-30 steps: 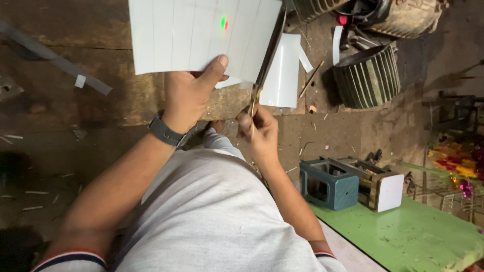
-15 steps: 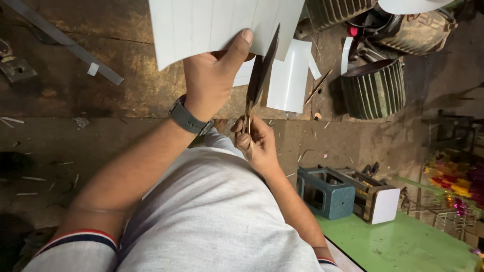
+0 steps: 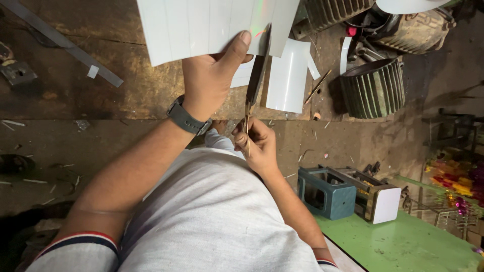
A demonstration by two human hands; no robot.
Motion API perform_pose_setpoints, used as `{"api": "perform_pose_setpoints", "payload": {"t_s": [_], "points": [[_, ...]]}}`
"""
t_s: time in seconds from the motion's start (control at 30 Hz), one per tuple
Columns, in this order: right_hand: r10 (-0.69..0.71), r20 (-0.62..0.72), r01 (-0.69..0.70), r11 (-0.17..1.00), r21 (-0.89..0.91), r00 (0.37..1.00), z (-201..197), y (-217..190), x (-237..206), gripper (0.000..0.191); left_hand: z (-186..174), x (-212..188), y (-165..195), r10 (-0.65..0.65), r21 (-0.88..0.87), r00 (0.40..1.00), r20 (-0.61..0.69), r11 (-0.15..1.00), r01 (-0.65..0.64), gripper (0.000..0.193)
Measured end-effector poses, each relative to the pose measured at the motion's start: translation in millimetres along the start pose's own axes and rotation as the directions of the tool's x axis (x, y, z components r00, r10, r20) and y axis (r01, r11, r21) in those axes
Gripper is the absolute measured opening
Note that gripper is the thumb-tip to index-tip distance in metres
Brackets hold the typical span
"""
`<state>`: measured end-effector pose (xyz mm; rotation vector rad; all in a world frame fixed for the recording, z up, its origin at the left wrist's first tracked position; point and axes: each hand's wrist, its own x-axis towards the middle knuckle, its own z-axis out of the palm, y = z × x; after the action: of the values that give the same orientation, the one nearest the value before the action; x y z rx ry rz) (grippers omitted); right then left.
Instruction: The person cuts a large white sheet marked with grid lines into narrow strips using scissors. They hold the sheet up off the bench, cut along the drawn lines strip by strip, and let finished strips and offcuts fall onto the cluttered workbench.
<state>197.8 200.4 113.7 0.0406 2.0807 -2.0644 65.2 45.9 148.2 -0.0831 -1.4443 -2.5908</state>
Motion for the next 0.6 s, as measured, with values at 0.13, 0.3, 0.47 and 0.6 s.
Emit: {"api": "perform_pose_setpoints", "payload": {"t_s": [0.13, 0.3, 0.47, 0.6], "points": [[-0.008, -0.040, 0.011, 0.996, 0.086, 0.999, -1.0, -5.2, 3.7, 0.052, 1.0, -9.5, 0.5, 0.003, 0.136, 1.000, 0.028, 0.991, -0.006, 0.034], [-0.057, -0.063, 0.060, 0.998, 0.035, 0.996, -5.3, -5.8, 7.2, 0.049, 6.4, -17.9, -2.4, -0.056, 0.067, 0.998, 0.011, 0.996, 0.055, 0.032], [0.043, -0.109, -0.035, 0.997, 0.073, 0.993, -2.7, -3.1, 4.9, 0.043, 6.5, -17.3, -3.3, -0.098, 0.010, 0.995, 0.015, 0.995, 0.098, 0.032], [0.002, -0.113, 0.011, 0.994, 0.112, 0.994, -2.4, -6.9, 7.5, 0.043, 7.3, -20.8, -2.1, -0.127, 0.009, 0.991, 0.034, 0.992, 0.127, 0.032]]}}
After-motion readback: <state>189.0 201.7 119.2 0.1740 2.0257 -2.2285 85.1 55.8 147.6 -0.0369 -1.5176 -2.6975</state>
